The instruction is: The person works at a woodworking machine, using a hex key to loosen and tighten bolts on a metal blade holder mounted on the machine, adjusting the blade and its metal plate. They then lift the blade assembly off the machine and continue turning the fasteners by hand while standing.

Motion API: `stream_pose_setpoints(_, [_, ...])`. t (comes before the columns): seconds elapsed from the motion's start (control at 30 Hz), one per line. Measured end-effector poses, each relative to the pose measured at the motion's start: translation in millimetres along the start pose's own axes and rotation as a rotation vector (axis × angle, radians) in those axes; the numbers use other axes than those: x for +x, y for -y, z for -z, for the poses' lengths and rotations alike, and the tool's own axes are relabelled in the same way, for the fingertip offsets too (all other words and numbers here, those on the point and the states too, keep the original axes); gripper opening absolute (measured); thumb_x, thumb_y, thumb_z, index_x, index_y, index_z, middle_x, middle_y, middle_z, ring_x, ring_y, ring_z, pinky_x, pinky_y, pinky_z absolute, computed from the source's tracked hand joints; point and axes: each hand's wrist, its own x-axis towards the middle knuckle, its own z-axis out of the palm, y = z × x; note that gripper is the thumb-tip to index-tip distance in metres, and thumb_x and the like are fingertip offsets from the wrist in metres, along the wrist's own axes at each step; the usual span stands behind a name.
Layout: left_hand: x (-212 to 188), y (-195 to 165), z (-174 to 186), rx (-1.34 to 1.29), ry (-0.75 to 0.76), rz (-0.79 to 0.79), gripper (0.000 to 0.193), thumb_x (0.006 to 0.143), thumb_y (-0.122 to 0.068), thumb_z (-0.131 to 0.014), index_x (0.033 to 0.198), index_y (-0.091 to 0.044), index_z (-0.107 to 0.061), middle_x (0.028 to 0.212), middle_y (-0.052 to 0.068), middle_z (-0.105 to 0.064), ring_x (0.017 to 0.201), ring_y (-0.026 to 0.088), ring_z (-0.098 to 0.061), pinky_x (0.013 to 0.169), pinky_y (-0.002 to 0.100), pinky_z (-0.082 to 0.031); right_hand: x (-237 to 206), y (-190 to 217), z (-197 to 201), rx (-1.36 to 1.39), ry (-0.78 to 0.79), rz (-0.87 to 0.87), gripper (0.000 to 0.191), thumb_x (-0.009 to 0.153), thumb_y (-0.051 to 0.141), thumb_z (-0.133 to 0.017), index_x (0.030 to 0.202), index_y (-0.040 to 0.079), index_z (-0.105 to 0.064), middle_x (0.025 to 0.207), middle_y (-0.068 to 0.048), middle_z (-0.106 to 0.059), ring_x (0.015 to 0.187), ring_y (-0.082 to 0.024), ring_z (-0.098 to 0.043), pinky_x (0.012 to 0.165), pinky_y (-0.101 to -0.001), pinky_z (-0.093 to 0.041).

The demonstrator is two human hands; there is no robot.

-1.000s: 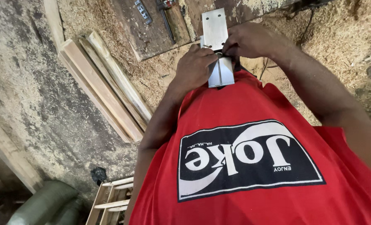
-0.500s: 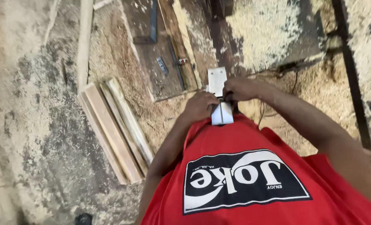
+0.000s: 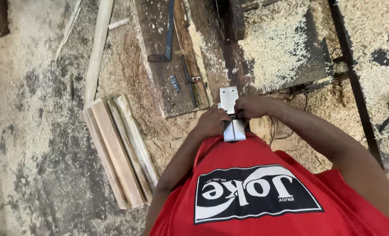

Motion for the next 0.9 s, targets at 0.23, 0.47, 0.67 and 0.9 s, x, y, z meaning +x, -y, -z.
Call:
stream_pose_setpoints(0.23, [-1.0, -7.9, 2.0, 0.019, 0.022, 0.019, 0.026, 0.080, -0.008, -0.059, 0.097, -0.015, -0.078, 0.099, 0.007, -0.072, 0.104, 0.030, -0.064, 0.102, 0.043, -0.047, -0.2, 4.8, -19.0, -0.010, -0.082, -0.089, 0.025, 0.091, 0.023, -0.063, 0.089, -0.001, -0.071, 0.091, -0.022, -0.073, 0.086, -0.038, -0.071, 0.082, -0.0484, -0.057])
stream_pose_setpoints(0.47, [-1.2, -14.3, 5.0, -0.028, -0.021, 0.010, 0.026, 0.080, -0.009, -0.061, 0.097, -0.015, -0.080, 0.098, 0.009, -0.071, 0.100, 0.033, -0.065, 0.095, 0.043, -0.049, -5.7, 13.8, -12.0, -0.018, -0.092, -0.199, 0.021, 0.091, 0.022, -0.063, 0.096, 0.004, -0.074, 0.096, -0.018, -0.073, 0.090, -0.035, -0.071, 0.084, -0.0476, -0.055])
stream_pose_setpoints(0.67, [-0.7, -16.1, 6.8, -0.017, -0.039, 0.000, 0.025, 0.080, -0.011, -0.063, 0.097, -0.016, -0.080, 0.096, 0.008, -0.072, 0.095, 0.032, -0.065, 0.094, 0.044, -0.049, -7.9, 10.1, 3.8, -0.033, -0.032, -0.013, 0.023, 0.088, 0.024, -0.067, 0.097, 0.006, -0.077, 0.096, -0.015, -0.071, 0.092, -0.034, -0.069, 0.086, -0.0458, -0.053])
stream_pose_setpoints(0.9, [-2.3, -26.1, 6.4, 0.052, -0.017, 0.050, 0.014, 0.087, -0.018, -0.066, 0.089, -0.014, -0.080, 0.092, 0.008, -0.070, 0.094, 0.032, -0.064, 0.090, 0.044, -0.050, -6.2, 14.9, -20.5, -0.045, -0.102, -0.138, 0.019, 0.088, 0.017, -0.063, 0.096, 0.001, -0.070, 0.099, -0.019, -0.070, 0.094, -0.038, -0.069, 0.082, -0.0488, -0.054])
